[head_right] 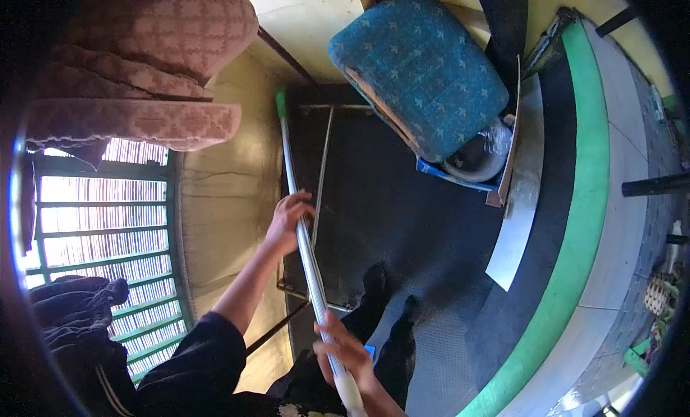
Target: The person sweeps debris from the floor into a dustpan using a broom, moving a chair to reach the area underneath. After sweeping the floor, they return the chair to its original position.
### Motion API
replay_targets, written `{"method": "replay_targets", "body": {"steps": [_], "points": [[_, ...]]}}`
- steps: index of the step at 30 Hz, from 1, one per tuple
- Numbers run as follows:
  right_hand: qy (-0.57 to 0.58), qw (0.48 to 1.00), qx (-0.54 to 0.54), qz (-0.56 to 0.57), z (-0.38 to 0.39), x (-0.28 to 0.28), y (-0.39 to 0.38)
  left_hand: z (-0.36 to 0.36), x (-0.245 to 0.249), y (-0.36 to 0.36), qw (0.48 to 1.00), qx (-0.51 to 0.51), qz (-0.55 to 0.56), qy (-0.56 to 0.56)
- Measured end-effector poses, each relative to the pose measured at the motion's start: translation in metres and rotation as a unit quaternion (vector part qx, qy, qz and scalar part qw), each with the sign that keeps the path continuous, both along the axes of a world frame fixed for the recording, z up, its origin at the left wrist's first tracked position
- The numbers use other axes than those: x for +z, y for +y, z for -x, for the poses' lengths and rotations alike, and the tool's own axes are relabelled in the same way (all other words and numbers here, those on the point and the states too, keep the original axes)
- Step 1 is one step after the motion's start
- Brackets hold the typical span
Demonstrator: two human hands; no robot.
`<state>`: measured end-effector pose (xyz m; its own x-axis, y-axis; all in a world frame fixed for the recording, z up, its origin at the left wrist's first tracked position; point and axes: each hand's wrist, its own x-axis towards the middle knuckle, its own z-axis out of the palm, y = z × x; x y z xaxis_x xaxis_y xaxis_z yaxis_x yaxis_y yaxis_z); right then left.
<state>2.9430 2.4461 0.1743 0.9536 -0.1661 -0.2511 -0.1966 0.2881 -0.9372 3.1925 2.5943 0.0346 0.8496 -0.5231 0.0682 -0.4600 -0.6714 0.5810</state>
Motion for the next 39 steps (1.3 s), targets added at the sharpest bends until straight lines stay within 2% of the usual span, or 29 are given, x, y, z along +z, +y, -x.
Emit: {"method": "replay_targets", "body": {"steps": [1, 3, 5, 7, 9, 11, 13, 14, 15, 17, 18, 19, 20, 21, 22, 23, 25, 26, 28, 30, 31, 32, 33, 34, 35, 36, 37, 39], "points": [[0.005, 1.000, -0.001, -0.002, -0.009, -0.027, 0.016, -0.011, -0.030, 0.009, 0.999, 0.004, 0.048, 0.024], [-0.095, 0.968, -0.073, 0.219, -0.029, -0.058, 0.030, -0.018, -0.058, 0.011, 0.998, -0.022, 0.048, 0.032], [-0.091, 0.969, -0.080, 0.216, -0.027, -0.046, 0.020, -0.015, -0.065, 0.014, 0.996, -0.055, 0.048, 0.051], [-0.094, 0.962, -0.081, 0.245, -0.015, -0.014, 0.003, 0.021, -0.054, 0.010, 0.997, -0.017, 0.029, 0.070], [-0.062, 0.955, -0.067, 0.282, 0.010, 0.014, -0.006, 0.059, -0.041, 0.007, 0.992, -0.073, -0.032, 0.098], [-0.057, 0.960, -0.072, 0.265, 0.038, 0.048, -0.017, 0.088, -0.013, 0.004, 0.979, -0.103, -0.048, 0.172], [0.024, 0.983, -0.099, 0.155, 0.065, 0.085, -0.016, 0.110, 0.021, -0.003, 0.983, -0.148, -0.010, 0.103], [-0.198, 0.921, -0.116, 0.314, 0.059, 0.090, -0.030, 0.113, 0.039, -0.006, 0.979, -0.160, -0.008, 0.123], [-0.199, 0.922, -0.116, 0.312, 0.052, 0.091, -0.031, 0.113, 0.048, -0.007, 0.980, -0.159, -0.009, 0.123], [-0.275, 0.927, -0.113, 0.228, 0.049, 0.085, -0.027, 0.102, 0.054, -0.013, 0.985, -0.150, 0.033, 0.071], [-0.092, 0.989, -0.045, 0.108, 0.079, 0.071, -0.014, 0.088, 0.040, -0.011, 0.988, -0.139, 0.015, 0.059], [-0.067, 0.994, -0.070, 0.045, 0.070, 0.048, 0.000, 0.073, 0.026, -0.011, 0.994, -0.101, 0.018, 0.047], [-0.038, 0.994, -0.045, -0.095, 0.065, 0.014, 0.010, 0.053, -0.002, -0.001, 0.994, -0.104, 0.006, 0.029], [-0.071, 0.994, -0.081, 0.019, 0.041, -0.006, 0.025, 0.033, -0.032, 0.010, 0.989, -0.067, -0.023, 0.133], [-0.096, 0.961, -0.035, 0.256, 0.018, -0.011, 0.025, 0.022, -0.049, 0.014, 0.994, -0.086, 0.014, 0.069], [-0.114, 0.956, -0.094, 0.255, 0.003, -0.030, 0.036, 0.017, -0.059, 0.018, 0.988, -0.089, 0.016, 0.123], [-0.150, 0.947, -0.080, 0.273, -0.001, -0.034, 0.037, 0.030, -0.063, 0.023, 0.989, -0.082, 0.073, 0.102], [-0.139, 0.948, -0.069, 0.279, 0.010, -0.029, 0.036, 0.042, -0.063, 0.027, 0.992, -0.061, 0.060, 0.096], [-0.115, 0.949, -0.021, 0.293, 0.035, 0.007, 0.018, 0.084, -0.050, 0.033, 0.995, -0.075, 0.021, 0.054], [-0.091, 0.950, 0.041, 0.295, 0.047, 0.061, -0.006, 0.132, -0.026, 0.031, 0.990, -0.039, 0.035, 0.134], [-0.080, 0.955, 0.059, 0.278, 0.054, 0.087, -0.014, 0.154, 0.007, 0.023, 0.989, -0.023, 0.048, 0.141], [-0.090, 0.955, 0.051, 0.278, 0.065, 0.102, -0.016, 0.172, 0.026, 0.023, 0.979, -0.044, 0.034, 0.196], [-0.054, 0.990, 0.058, 0.118, 0.079, 0.113, -0.019, 0.191, 0.031, 0.027, 0.969, -0.057, 0.017, 0.241], [-0.016, 0.997, 0.069, -0.045, 0.086, 0.119, -0.025, 0.199, 0.053, 0.024, 0.972, -0.116, 0.008, 0.204], [0.137, 0.947, 0.289, -0.033, 0.083, 0.117, -0.038, 0.203, 0.083, 0.021, 0.969, -0.164, -0.024, 0.186], [-0.041, 0.981, 0.189, -0.003, 0.076, 0.143, -0.044, 0.208, 0.096, 0.021, 0.968, -0.174, -0.023, 0.179], [-0.215, 0.973, 0.083, 0.029, 0.073, 0.168, -0.049, 0.210, 0.107, 0.020, 0.967, -0.183, -0.020, 0.176], [-0.180, 0.981, 0.070, 0.033, 0.097, 0.154, -0.039, 0.200, 0.116, 0.018, 0.972, -0.174, -0.006, 0.158]]}}
